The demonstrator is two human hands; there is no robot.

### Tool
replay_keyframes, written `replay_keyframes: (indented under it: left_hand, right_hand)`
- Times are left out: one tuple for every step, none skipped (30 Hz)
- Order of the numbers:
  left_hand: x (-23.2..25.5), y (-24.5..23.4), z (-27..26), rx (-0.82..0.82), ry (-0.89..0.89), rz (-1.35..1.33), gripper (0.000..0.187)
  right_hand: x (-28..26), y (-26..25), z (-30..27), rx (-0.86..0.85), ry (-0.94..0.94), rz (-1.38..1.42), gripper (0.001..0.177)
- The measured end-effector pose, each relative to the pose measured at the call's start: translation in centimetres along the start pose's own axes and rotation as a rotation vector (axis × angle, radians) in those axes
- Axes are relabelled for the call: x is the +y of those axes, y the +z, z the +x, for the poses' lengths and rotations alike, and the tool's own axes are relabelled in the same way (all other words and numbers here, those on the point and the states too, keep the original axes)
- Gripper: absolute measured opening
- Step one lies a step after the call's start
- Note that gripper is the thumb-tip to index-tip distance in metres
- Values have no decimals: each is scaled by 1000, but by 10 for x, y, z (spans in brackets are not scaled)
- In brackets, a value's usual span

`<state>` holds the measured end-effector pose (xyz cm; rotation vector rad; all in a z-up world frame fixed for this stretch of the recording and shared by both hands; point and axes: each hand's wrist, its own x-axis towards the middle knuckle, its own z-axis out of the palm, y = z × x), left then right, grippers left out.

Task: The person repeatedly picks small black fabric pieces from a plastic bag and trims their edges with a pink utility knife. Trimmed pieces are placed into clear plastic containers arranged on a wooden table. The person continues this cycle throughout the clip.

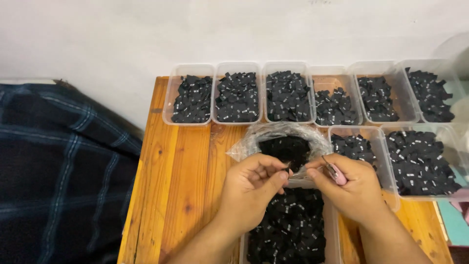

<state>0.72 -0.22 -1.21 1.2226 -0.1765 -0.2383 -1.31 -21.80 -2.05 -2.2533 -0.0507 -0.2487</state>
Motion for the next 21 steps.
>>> replay_keyframes:
  left_hand:
    - [0,1,-1,-8,0,1,7]
    - [1,2,-1,-2,-4,-30,7]
    - [1,4,-1,4,-9,-61,9]
    - [1,3,-1,-2,-4,-59,9]
    - [0,3,-1,-18,19,-73,7]
    - [0,3,-1,-36,39,-87,6]
    - [-6,2,-1,-43,40,-84,6]
    - [-11,0,0,-53,11,-148,8]
    - [-17,-1,0,-64,-19,-212,10]
    - [-19,0,0,-73,-22,-206,10]
    - [-21,1,0,-50,-77,-253,11]
    - [-22,0,0,-26,-133,-296,12]
    - [-21,1,0,-35,-136,-286,12]
    - [-19,2,0,-56,-134,-308,11]
    - [-17,2,0,-78,-131,-329,11]
    - [-20,1,0,-86,-139,-322,11]
    - [-23,0,0,-89,-145,-318,12]
    - [-26,-1,0,-91,-150,-316,13]
    - [-22,1,0,-97,-156,-311,13]
    - [-18,3,-1,-124,-132,-233,17]
    - [-13,5,-2,-151,-107,-155,22]
  right_hand:
    - [1,1,-2,8,3,-1,9]
    - [2,2,-2,-4,-41,20,12]
    - [2,2,-3,-16,-85,40,14]
    - [1,4,-3,-8,-88,39,14]
    - [1,5,-4,-26,-122,78,15]
    - [0,6,-6,-43,-153,118,16]
    - [-1,7,-4,-35,-153,118,16]
    - [-3,8,-4,-41,-179,120,18]
    - [-4,9,-4,-48,-206,122,21]
    - [-2,10,-6,-37,-203,124,21]
    - [-1,10,-7,-56,-172,149,22]
    - [0,11,-8,-73,-142,178,24]
    - [-5,11,-6,-61,-139,184,24]
    - [-10,10,-5,-46,-192,190,18]
    - [-15,10,-3,-31,-245,196,13]
    - [-14,9,-3,-21,-237,200,13]
    - [-14,9,-3,-35,-225,200,12]
    - [-12,8,-3,-53,-215,199,11]
    - [-11,7,-3,-45,-209,201,11]
    - [-10,6,-3,-81,-187,190,10]
    - [-8,5,-3,-116,-166,180,9]
